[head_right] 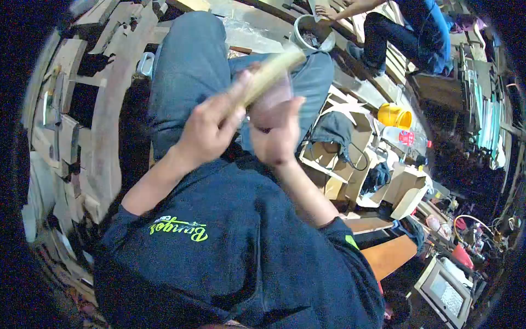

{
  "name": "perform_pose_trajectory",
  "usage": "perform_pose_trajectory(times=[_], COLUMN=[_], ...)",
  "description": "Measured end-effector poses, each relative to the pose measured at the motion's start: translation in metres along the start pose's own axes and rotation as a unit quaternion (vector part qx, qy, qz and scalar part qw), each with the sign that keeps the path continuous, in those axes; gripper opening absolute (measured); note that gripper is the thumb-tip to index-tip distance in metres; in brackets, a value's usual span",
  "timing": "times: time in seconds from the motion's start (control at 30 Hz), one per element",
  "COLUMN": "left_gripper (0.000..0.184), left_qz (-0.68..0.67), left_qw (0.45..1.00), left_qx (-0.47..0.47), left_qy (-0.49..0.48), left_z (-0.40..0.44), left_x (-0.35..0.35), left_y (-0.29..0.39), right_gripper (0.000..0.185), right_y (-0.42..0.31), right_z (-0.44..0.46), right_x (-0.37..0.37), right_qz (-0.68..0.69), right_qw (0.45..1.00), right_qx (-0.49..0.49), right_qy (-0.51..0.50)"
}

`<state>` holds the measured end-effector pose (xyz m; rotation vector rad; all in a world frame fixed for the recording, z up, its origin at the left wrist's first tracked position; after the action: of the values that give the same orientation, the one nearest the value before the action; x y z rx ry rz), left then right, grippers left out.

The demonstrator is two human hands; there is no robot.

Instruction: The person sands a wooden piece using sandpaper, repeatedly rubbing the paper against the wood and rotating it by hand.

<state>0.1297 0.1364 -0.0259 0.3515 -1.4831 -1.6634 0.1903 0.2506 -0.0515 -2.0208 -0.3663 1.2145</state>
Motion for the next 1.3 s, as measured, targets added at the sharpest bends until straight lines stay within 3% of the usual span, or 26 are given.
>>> perform_pose_trajectory(times=[0.03,0.07,0.1,0.2,0.27,0.3,0.37,0.43,0.47,0.5,0.6,0.7,0.73,0.83,0.87,1.03,1.07,1.1,1.17,1.23,1.3], left_gripper=[0.054,0.054,0.054,0.053,0.052,0.049,0.041,0.036,0.036,0.036,0.036,0.033,0.030,0.027,0.027,0.024,0.025,0.026,0.026,0.025,0.023], left_qz=[0.011,0.017,0.011,0.016,-0.079,-0.099,-0.381,-0.440,-0.457,-0.473,-0.410,-0.387,-0.380,-0.359,-0.359,-0.330,-0.188,-0.041,-0.051,0.009,-0.031], left_qw=[0.998,0.996,0.987,0.990,0.993,0.986,0.899,0.869,0.857,0.842,0.881,0.892,0.895,0.882,0.882,0.900,0.965,0.996,0.993,0.993,0.997], left_qx=[-0.008,0.017,0.081,0.080,0.077,0.020,0.208,0.223,0.239,0.253,0.218,0.222,0.224,0.286,0.288,0.254,0.169,0.078,0.106,0.116,0.066], left_qy=[-0.057,-0.091,-0.139,-0.115,0.041,0.133,0.048,0.043,-0.005,-0.054,-0.084,-0.077,-0.059,-0.103,-0.102,-0.126,-0.071,-0.013,0.005,-0.036,-0.024], left_z=[-0.006,-0.017,-0.021,-0.011,0.000,0.007,-0.004,-0.007,-0.009,-0.011,-0.012,-0.010,-0.009,-0.013,-0.015,-0.019,-0.010,-0.004,-0.002,-0.010,-0.015], left_x=[-0.011,-0.023,-0.026,-0.017,0.008,0.019,0.005,0.000,-0.008,-0.015,-0.022,-0.023,-0.020,-0.023,-0.024,-0.031,-0.015,-0.001,0.003,-0.003,-0.012], left_y=[0.003,-0.002,-0.006,-0.011,-0.021,-0.015,-0.041,-0.038,-0.036,-0.034,-0.035,-0.030,-0.028,-0.032,-0.034,-0.034,-0.029,-0.016,-0.014,-0.003,0.003], right_gripper=[0.069,0.069,0.071,0.076,0.075,0.075,0.073,0.070,0.068,0.068,0.074,0.069,0.070,0.080,0.078,0.076,0.078,0.079,0.078,0.076,0.064], right_y=[-0.008,-0.018,-0.024,-0.017,-0.008,-0.002,-0.003,-0.015,-0.014,-0.013,-0.009,-0.007,-0.008,-0.011,-0.010,-0.017,-0.018,-0.020,-0.021,-0.025,-0.038], right_z=[0.007,0.018,0.021,0.011,0.004,0.002,0.007,0.014,0.014,0.013,0.009,0.003,0.006,0.005,0.003,0.009,0.010,0.009,0.007,0.008,0.013], right_x=[0.005,0.004,0.007,0.005,0.009,0.012,0.018,0.013,0.023,0.023,0.014,0.015,0.010,0.004,0.009,0.009,0.001,-0.008,-0.011,-0.017,-0.009], right_qz=[0.004,-0.004,-0.010,-0.022,-0.007,0.009,0.023,-0.015,-0.010,-0.010,-0.026,-0.019,-0.024,-0.032,-0.012,0.000,-0.069,-0.139,-0.120,-0.085,-0.048], right_qw=[0.999,0.999,0.997,0.998,0.999,0.997,0.996,0.998,0.993,0.993,0.998,0.995,0.998,0.999,0.996,0.997,0.995,0.986,0.988,0.991,0.990], right_qx=[0.020,0.051,0.073,0.056,0.023,-0.011,-0.015,0.048,0.047,0.047,0.034,0.019,0.024,0.019,0.022,0.039,0.064,0.088,0.090,0.092,0.132], right_qy=[0.039,-0.005,0.016,0.004,0.038,0.070,0.085,0.048,0.112,0.112,0.043,0.098,0.045,0.031,0.084,0.069,0.022,-0.025,-0.025,-0.034,0.024])
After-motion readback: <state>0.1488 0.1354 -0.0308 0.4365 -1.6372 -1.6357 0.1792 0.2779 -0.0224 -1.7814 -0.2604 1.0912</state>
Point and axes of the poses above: each hand's wrist, its own z-axis towards the middle knuckle, its own x-axis out of the back of the hand, y = z × x, the point moved 8 cm from there along z, towards the middle knuckle, and after that the axes turned 3 degrees about -z, right-handed, at the moved point
